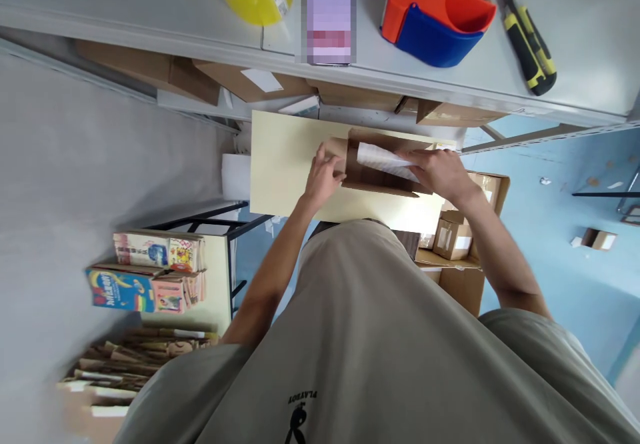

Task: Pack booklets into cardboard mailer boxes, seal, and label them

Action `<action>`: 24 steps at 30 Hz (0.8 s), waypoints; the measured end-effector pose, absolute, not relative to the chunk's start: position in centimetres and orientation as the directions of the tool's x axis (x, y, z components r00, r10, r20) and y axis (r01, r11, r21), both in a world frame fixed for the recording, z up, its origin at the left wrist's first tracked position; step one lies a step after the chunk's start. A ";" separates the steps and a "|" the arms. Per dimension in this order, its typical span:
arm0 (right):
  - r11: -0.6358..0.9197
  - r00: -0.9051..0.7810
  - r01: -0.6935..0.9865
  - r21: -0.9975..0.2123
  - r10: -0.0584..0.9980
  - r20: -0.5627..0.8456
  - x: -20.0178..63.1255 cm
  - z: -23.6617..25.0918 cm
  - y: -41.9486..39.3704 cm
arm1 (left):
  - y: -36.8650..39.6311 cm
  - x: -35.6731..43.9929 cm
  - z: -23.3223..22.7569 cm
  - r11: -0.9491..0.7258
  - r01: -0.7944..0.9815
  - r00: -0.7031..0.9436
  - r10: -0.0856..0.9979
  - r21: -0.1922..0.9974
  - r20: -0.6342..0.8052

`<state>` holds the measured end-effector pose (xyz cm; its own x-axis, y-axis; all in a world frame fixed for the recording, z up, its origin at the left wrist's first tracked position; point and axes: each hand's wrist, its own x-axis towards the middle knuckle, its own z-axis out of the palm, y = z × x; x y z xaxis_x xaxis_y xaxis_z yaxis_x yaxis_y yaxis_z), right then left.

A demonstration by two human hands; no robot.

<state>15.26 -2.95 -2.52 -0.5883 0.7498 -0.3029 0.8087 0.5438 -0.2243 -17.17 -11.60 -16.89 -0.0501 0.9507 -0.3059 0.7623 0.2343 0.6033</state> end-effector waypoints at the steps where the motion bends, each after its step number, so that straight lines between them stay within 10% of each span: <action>1: 0.542 -0.585 0.811 -0.219 0.741 -0.331 14.9 -2.8 -3.1 | -11.6 -17.2 -17.2 0.270 0.741 -0.098 0.949 0.614 -0.299; 24: 0.346 -0.492 0.869 -0.354 0.525 -0.695 5.1 -14.4 -3.7 | -15.4 -19.6 -16.3 0.346 0.731 -0.248 0.938 0.588 -0.243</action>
